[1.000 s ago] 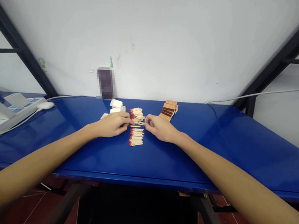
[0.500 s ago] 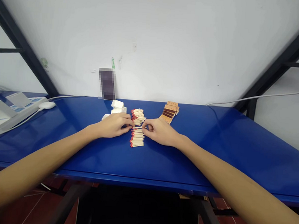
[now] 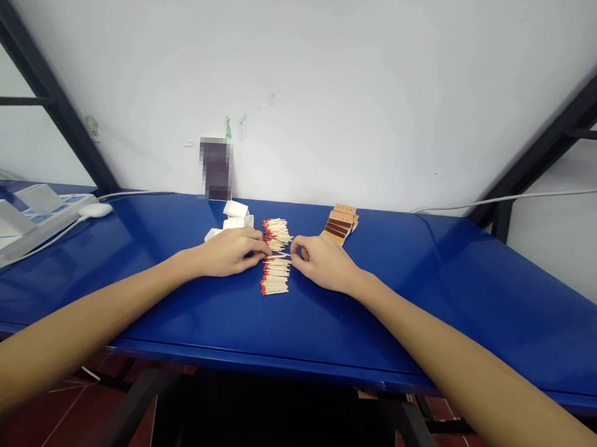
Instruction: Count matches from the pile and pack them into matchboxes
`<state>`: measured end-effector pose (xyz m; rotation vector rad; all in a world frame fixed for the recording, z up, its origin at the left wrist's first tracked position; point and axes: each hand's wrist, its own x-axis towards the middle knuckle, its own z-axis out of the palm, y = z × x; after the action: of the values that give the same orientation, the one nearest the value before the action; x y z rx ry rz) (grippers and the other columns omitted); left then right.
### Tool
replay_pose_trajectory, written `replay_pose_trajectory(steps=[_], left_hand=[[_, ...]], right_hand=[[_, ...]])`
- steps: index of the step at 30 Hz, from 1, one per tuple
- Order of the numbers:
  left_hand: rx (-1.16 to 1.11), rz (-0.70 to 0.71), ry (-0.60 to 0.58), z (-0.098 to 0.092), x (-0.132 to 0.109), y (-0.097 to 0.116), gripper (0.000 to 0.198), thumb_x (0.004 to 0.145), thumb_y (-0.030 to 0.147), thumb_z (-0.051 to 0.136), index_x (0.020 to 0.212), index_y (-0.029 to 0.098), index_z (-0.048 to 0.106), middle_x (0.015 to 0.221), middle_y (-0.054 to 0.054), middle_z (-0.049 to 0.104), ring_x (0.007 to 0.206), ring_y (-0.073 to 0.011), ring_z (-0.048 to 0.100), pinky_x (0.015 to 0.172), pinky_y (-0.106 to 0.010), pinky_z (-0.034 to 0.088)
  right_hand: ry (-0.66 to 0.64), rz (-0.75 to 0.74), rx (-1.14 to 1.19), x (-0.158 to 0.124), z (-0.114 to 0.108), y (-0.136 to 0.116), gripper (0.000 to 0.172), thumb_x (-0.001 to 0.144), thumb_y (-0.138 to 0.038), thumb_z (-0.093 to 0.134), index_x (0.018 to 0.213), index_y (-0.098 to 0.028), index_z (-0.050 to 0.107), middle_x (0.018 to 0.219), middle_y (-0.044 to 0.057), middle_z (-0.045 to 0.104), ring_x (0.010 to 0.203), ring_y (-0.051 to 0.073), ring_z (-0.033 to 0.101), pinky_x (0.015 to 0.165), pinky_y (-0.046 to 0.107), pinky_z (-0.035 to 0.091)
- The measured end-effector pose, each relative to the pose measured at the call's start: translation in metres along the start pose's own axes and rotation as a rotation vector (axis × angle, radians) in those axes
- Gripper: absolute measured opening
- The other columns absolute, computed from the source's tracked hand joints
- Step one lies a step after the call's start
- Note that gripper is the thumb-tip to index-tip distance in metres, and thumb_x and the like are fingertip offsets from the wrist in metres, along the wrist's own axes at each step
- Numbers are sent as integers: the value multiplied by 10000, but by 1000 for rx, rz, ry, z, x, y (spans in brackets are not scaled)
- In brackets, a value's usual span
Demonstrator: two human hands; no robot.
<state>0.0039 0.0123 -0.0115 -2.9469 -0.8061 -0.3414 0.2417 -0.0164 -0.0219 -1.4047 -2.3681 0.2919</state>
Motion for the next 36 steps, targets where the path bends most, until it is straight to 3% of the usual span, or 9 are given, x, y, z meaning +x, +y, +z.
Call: replay_pose_trajectory(steps=[8,13,18,26,30,36], left_hand=[[5,16,6,0,-1,0,248,935,158,490,1056,186,705,931,-54,654,816,-172,608,672,-285,427],[3,19,3,0,0,1,249,935,152,487,1051,188,704,935,-55,654,823,-173,610,687,-285,435],[1,11,0,-1,0,4,250,933,154,483,1068,185,692,940,-57,665,830,-176,614,705,-288,443],[-8,0,32,0,0,5,241,913,151,500,1093,189,656,901,-34,668,806,-174,602,692,-287,420],[-13,-4,54,2,-1,4,211,914,181,511,1060,190,662,885,-31,659,788,-168,598,675,-278,412],[-16,-17,53,1,-2,6,219,925,196,485,1033,188,675,857,-34,655,769,-165,599,663,-268,414]], right_hand=[[-41,-47,106,1,3,4,156,895,-310,506,880,-206,621,593,-45,500,548,127,448,557,266,298],[-48,-63,158,0,2,4,214,920,-301,466,926,-203,656,616,-33,543,568,133,474,570,270,314],[-57,-111,165,-1,2,0,242,925,-278,462,948,-200,690,714,-1,613,597,135,488,588,277,337],[-35,-165,147,-1,1,-2,258,945,-338,490,1008,-211,705,874,49,566,720,166,515,683,309,392],[-79,-179,110,-4,-2,-5,336,949,-448,500,1119,-222,681,936,61,536,799,193,535,745,337,420],[-125,-185,104,-10,-5,-17,568,836,-594,627,1278,-242,563,1093,87,545,992,264,539,879,404,434]])
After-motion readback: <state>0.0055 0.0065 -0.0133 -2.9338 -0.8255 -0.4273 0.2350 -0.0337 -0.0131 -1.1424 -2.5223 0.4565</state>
